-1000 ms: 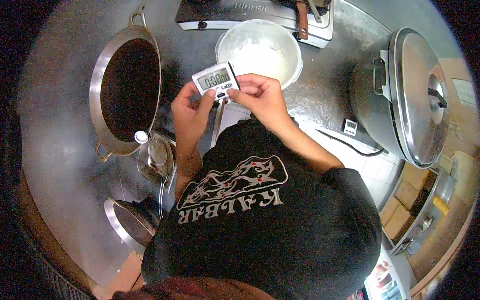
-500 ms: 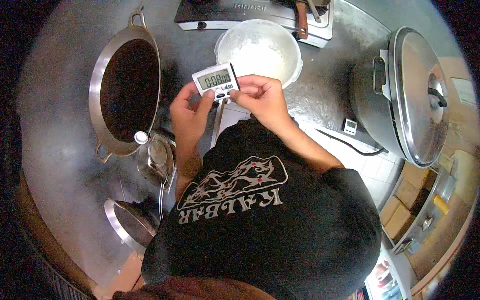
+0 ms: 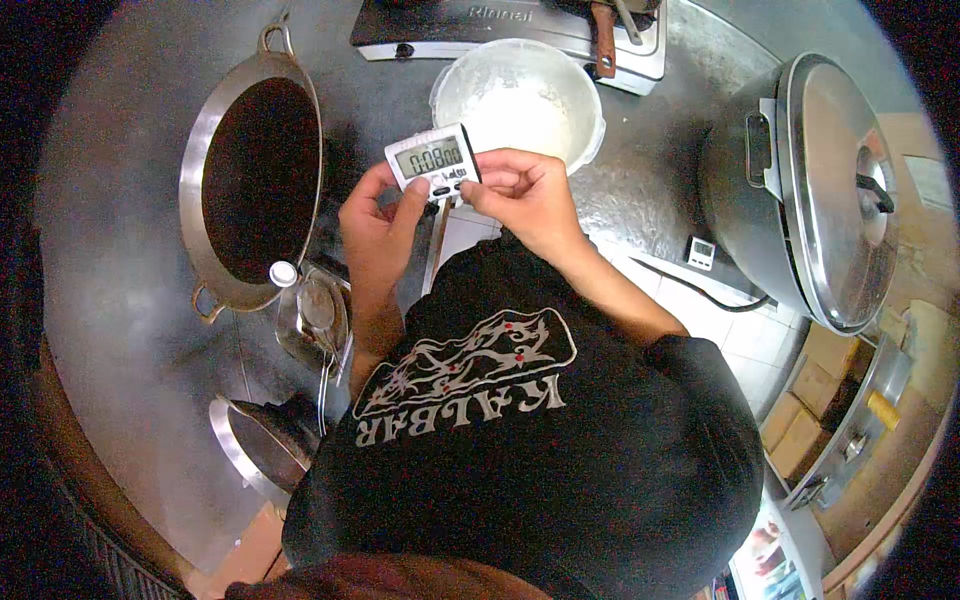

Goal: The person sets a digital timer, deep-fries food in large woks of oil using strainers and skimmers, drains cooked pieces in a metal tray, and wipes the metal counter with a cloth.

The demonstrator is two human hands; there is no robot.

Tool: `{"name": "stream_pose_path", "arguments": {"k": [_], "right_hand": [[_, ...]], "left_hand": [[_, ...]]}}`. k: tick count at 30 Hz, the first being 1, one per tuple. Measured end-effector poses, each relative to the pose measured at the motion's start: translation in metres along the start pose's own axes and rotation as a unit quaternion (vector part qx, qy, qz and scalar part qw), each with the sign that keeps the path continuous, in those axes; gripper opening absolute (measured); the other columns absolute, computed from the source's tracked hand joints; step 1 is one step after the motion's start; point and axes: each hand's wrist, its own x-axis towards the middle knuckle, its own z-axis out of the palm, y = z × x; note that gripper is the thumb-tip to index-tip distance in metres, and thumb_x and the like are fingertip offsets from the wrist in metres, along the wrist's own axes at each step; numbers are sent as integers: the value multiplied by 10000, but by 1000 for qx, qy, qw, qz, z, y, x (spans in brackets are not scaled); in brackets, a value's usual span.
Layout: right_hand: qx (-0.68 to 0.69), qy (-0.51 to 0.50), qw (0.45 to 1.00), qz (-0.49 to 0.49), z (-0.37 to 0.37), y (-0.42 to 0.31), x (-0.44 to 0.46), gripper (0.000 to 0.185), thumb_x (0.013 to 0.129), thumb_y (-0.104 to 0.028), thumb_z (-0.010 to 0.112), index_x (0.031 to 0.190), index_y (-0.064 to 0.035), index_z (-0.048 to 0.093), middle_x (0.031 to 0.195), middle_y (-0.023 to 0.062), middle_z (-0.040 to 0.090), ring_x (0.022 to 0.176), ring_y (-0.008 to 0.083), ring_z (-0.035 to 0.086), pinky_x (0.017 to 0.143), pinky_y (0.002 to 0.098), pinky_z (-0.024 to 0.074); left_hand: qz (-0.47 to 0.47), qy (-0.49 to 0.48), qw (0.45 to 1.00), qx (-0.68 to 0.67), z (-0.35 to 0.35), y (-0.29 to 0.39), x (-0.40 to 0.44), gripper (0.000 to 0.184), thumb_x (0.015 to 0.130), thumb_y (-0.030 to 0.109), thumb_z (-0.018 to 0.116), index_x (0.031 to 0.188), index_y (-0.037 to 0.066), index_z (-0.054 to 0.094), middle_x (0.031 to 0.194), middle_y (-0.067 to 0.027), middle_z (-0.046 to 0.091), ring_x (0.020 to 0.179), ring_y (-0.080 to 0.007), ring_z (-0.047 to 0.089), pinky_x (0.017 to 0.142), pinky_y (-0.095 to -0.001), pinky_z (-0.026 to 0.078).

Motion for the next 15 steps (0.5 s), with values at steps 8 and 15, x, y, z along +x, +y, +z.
{"name": "stream_pose_path", "arguments": {"k": [8,15], "right_hand": [[-2,-4,1000,8,-26,1,0,147,836,-6,594,967,60,596,902,121,660,749,145,642,687,254,537],[-54,169,983,-44,-94,5,-39,152,835,-45,605,953,50,617,848,122,658,700,169,647,650,257,531]], "left_hand": [[7,-63,998,13,7,-9,0,196,799,81,655,961,-14,600,861,-57,626,787,-95,582,681,-236,491],[-22,-140,988,63,19,-17,-5,297,797,62,644,1084,26,582,895,-49,611,838,-95,563,681,-223,479]]}}
